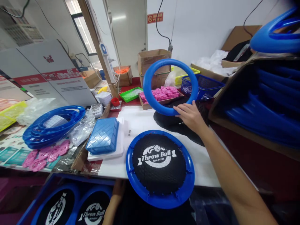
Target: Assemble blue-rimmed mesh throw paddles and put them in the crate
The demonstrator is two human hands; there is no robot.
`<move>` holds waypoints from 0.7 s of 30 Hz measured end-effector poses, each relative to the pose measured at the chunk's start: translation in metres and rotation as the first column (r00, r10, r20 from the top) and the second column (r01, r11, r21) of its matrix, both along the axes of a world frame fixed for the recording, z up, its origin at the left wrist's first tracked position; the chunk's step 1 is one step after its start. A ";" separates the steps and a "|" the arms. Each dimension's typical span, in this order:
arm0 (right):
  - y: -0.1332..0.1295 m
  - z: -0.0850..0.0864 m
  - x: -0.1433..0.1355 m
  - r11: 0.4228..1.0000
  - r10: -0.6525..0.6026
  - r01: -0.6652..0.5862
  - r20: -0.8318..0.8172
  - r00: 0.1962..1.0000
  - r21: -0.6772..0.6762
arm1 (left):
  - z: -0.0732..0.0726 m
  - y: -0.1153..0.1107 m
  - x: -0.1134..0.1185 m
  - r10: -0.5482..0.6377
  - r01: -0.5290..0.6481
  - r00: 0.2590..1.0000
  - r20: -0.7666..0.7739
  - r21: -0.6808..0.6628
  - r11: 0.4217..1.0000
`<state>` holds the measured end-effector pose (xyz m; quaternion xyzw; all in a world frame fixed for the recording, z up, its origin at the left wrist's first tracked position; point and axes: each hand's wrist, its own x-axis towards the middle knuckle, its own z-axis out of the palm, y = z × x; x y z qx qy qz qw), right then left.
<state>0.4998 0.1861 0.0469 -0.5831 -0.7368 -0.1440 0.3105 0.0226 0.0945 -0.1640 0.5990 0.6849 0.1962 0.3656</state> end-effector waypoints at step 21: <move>-0.011 -0.002 -0.060 0.907 0.177 -0.414 -0.962 0.207 0.077 | 0.095 -0.110 0.120 0.398 -0.272 0.219 0.891 -0.336 0.902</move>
